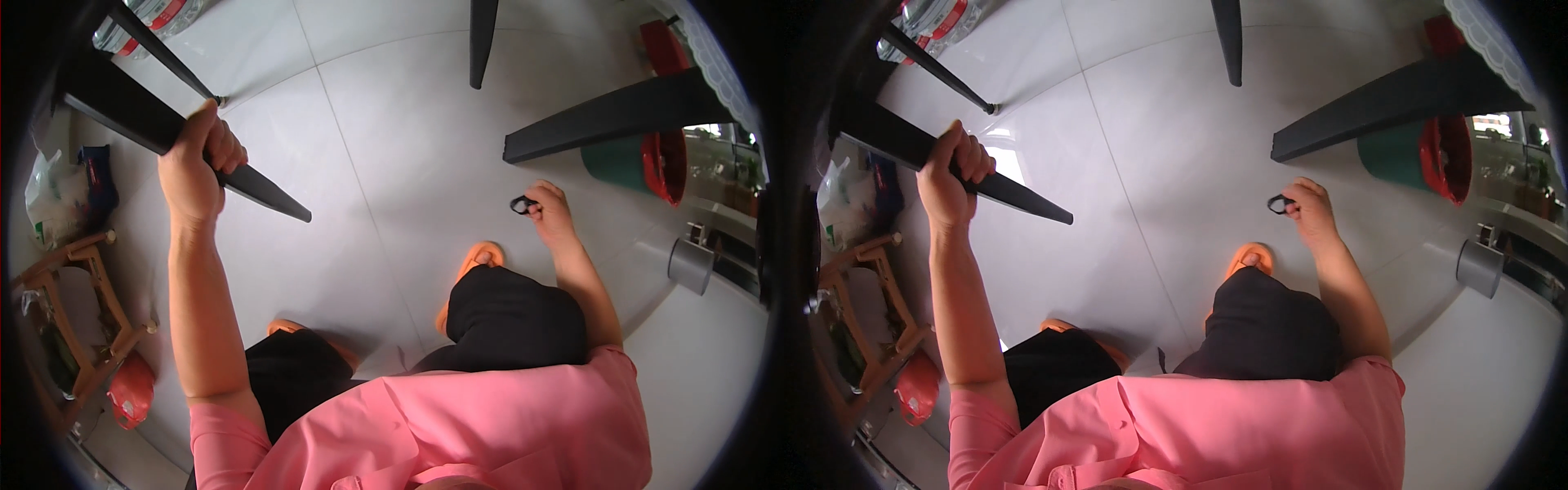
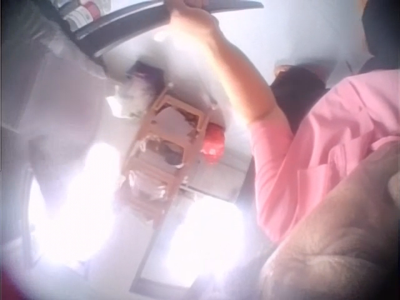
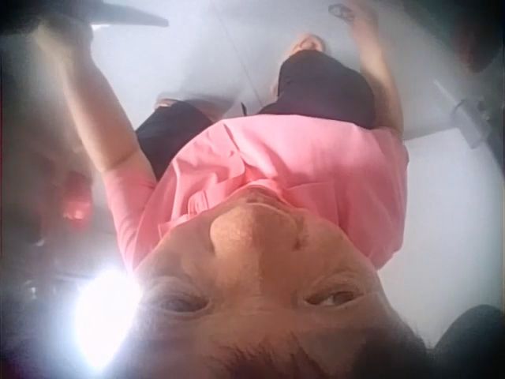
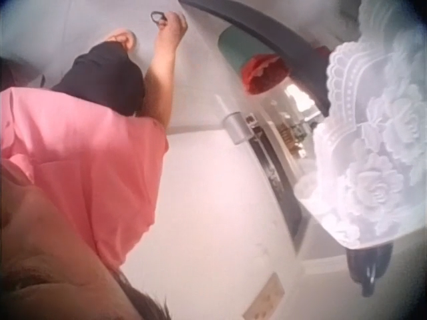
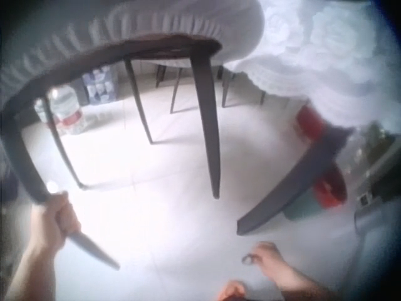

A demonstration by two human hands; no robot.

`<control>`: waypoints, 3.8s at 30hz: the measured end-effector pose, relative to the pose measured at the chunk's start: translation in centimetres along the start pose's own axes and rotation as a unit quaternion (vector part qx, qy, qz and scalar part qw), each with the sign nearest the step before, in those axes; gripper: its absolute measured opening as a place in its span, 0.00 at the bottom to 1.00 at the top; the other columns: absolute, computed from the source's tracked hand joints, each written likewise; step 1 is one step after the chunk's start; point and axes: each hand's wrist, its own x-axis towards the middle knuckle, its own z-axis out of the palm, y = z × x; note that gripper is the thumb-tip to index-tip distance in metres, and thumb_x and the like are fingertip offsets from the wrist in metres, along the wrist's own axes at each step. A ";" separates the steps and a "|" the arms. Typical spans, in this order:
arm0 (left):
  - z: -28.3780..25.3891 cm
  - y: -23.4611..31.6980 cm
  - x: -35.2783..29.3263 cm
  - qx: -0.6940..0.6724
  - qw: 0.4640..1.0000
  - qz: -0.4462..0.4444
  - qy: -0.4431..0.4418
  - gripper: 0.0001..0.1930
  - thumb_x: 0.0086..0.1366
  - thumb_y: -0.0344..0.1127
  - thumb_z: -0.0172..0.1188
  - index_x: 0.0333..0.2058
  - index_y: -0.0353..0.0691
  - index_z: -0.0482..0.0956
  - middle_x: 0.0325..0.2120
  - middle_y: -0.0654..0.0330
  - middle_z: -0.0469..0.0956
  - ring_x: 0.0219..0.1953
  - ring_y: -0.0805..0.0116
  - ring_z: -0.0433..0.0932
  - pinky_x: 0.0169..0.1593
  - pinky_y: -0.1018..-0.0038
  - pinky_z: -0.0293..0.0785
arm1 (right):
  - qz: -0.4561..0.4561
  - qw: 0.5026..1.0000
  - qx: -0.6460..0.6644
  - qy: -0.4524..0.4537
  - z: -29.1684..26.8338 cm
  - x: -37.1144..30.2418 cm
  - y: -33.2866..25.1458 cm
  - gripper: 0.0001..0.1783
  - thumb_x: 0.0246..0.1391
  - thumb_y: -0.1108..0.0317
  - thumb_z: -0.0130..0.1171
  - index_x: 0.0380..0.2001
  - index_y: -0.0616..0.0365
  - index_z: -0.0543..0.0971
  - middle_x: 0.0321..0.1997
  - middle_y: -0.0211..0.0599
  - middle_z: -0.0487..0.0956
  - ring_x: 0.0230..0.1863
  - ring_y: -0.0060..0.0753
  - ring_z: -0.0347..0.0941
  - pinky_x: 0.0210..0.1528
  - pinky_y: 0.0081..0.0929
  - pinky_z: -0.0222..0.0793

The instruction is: The person removes white plastic caps from the legs of a chair by hand and then wraps black tape around the end of the chair legs.

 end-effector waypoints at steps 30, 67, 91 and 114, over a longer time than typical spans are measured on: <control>3.0 -7.5 -3.8 0.094 0.993 0.047 -0.055 0.16 0.66 0.40 0.48 0.22 0.37 0.66 0.16 0.62 0.65 0.22 0.70 0.66 0.35 0.73 0.66 | 0.085 0.894 0.059 -0.437 8.8 -0.5 1.9 0.25 0.53 0.60 0.46 0.52 0.63 0.71 0.55 0.38 0.71 0.56 0.28 0.64 0.56 0.31 0.59; 9.7 -15.8 -10.1 0.046 0.924 -0.342 -0.164 0.08 0.51 0.26 0.52 0.33 0.36 0.73 0.25 0.60 0.76 0.24 0.72 0.74 0.24 0.77 0.69 | -0.175 0.687 -0.503 -0.494 13.6 -3.7 -2.0 0.30 0.55 0.63 0.53 0.57 0.64 0.59 0.50 0.53 0.67 0.46 0.49 0.70 0.43 0.38 0.68; 12.0 -14.5 -9.0 0.305 0.943 -0.070 -0.113 0.03 0.59 0.25 0.51 0.27 0.35 0.66 0.21 0.54 0.73 0.25 0.62 0.70 0.33 0.72 0.70 | -0.068 0.846 -0.135 -0.512 12.2 -3.2 -1.8 0.35 0.60 0.62 0.50 0.67 0.52 0.50 0.67 0.42 0.56 0.64 0.39 0.59 0.63 0.31 0.53; 14.7 -10.3 -10.8 0.217 0.943 -0.134 -0.214 0.02 0.59 0.25 0.54 0.29 0.32 0.72 0.19 0.61 0.74 0.18 0.78 0.70 0.21 0.80 0.67 | 0.031 0.938 -0.001 -0.346 9.1 -1.9 -1.1 0.11 0.57 0.70 0.54 0.42 0.62 0.73 0.34 0.31 0.78 0.31 0.20 0.72 0.31 0.19 0.69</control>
